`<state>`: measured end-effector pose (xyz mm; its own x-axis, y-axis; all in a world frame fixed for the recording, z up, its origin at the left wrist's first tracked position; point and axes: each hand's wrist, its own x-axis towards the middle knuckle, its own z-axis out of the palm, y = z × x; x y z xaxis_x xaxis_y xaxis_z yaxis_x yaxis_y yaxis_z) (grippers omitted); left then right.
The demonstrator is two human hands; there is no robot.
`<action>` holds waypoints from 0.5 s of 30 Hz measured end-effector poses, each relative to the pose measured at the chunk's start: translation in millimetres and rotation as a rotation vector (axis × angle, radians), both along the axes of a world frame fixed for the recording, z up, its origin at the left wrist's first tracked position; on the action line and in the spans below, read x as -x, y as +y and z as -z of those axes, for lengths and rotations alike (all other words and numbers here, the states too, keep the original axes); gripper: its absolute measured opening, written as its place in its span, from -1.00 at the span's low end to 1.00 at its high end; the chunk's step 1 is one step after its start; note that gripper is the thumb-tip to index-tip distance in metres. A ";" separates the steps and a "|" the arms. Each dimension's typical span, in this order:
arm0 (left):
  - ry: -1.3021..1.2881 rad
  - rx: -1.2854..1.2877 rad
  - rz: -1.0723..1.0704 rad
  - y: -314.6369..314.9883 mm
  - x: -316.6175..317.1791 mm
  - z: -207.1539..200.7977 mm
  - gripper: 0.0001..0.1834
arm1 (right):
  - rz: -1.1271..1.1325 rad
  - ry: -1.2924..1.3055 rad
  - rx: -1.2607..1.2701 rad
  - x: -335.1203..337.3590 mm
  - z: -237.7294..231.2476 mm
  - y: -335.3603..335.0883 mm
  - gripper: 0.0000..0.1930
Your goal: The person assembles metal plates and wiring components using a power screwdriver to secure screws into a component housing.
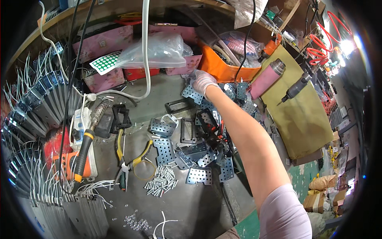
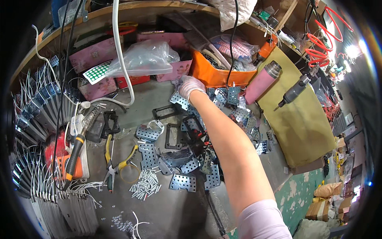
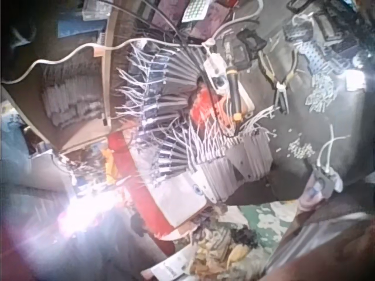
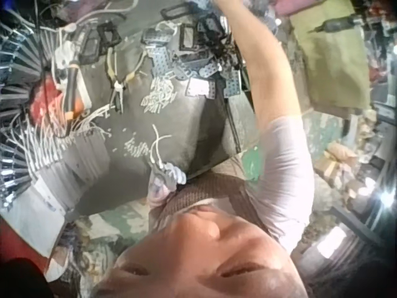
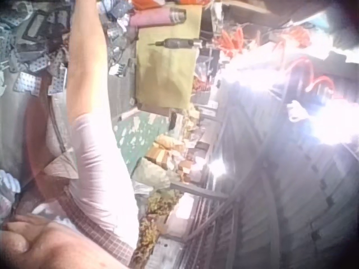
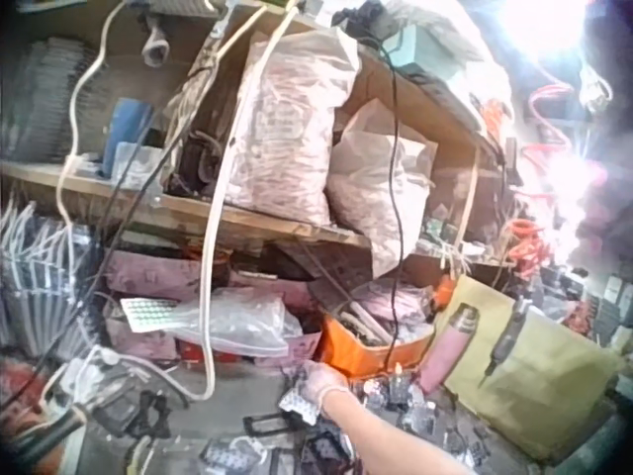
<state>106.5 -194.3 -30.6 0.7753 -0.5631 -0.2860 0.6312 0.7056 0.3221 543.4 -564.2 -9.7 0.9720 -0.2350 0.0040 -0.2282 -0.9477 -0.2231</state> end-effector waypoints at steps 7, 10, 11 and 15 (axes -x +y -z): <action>-0.016 -0.015 -0.006 -2.1 -3.3 0.4 -0.57 | -0.450 0.149 -0.143 75.2 -35.4 26.2 -0.72; -0.028 -0.042 -0.004 -2.6 -0.7 -4.6 -0.58 | -0.666 -0.241 0.090 124.3 -54.9 21.4 -0.81; -0.058 -0.037 -0.008 -1.8 3.1 -4.8 -0.58 | -0.738 -0.361 0.218 141.3 -68.6 23.8 -0.83; -0.022 -0.087 0.047 -0.6 1.3 4.6 -0.47 | -0.583 -0.591 0.269 172.8 -76.8 -15.5 -0.84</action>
<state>105.2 -194.9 -35.2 0.7551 -0.5731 -0.3183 0.6552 0.6438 0.3952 370.6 -579.7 67.1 0.7581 0.3809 0.5294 0.3922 -0.9148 0.0965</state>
